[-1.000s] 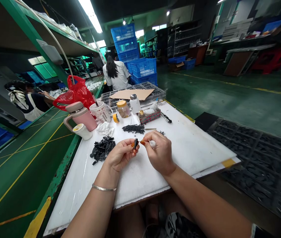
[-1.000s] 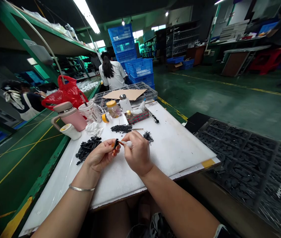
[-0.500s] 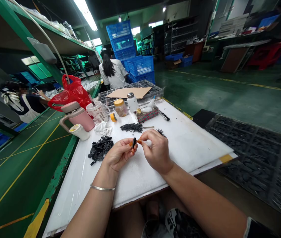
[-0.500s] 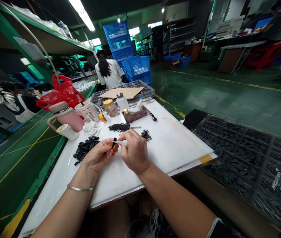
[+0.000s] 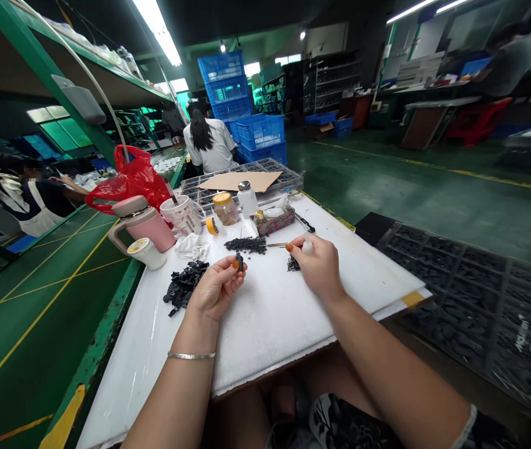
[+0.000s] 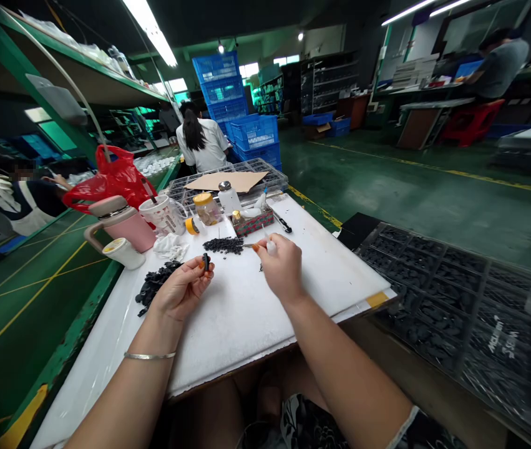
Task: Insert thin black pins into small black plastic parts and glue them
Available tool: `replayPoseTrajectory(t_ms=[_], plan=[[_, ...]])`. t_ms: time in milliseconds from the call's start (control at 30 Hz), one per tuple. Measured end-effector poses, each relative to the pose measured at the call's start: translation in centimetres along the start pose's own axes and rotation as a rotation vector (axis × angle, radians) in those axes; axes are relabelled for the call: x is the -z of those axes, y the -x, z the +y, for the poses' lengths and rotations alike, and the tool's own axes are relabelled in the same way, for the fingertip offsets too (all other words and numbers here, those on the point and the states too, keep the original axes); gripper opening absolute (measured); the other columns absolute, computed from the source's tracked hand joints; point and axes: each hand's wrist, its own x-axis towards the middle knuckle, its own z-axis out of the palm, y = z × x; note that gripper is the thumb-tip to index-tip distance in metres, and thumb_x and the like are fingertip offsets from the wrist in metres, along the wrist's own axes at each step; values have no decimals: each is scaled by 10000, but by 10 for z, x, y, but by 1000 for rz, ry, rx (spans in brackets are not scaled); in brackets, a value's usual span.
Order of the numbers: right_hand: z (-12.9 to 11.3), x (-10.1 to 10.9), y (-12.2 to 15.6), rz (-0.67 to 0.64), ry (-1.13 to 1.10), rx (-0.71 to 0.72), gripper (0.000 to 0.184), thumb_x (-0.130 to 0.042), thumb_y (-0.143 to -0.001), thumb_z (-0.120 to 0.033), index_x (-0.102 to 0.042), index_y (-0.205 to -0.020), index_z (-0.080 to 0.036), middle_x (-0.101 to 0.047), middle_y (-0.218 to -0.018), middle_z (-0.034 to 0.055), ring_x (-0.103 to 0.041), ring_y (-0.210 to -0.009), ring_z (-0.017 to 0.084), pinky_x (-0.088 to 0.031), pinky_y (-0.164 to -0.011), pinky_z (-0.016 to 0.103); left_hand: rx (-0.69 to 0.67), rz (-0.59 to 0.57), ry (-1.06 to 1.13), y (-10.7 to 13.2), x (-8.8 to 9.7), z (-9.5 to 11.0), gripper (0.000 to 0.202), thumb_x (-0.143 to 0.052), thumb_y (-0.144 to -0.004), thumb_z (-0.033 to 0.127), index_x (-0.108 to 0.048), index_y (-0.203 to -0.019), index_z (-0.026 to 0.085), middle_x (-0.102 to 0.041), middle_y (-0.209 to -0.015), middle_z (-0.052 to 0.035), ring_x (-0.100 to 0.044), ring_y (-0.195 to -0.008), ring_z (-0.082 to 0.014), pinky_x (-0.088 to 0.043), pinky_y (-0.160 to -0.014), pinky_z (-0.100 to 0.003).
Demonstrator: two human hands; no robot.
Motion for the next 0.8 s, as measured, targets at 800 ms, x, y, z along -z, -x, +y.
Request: replayPoseTrajectory(t_ms=[800], plan=[[63,24,-44,-55,150,-105,186,-656,-807,-306,-657,-812,-120,-656,-806,20,-600,-808,136,-465,-826,327,-46,10,-110,-5,10,-6,166,-649,-747,27,-605,-895,89,-676,-769,-77,-622,-555,-75,-544,-542,-144]])
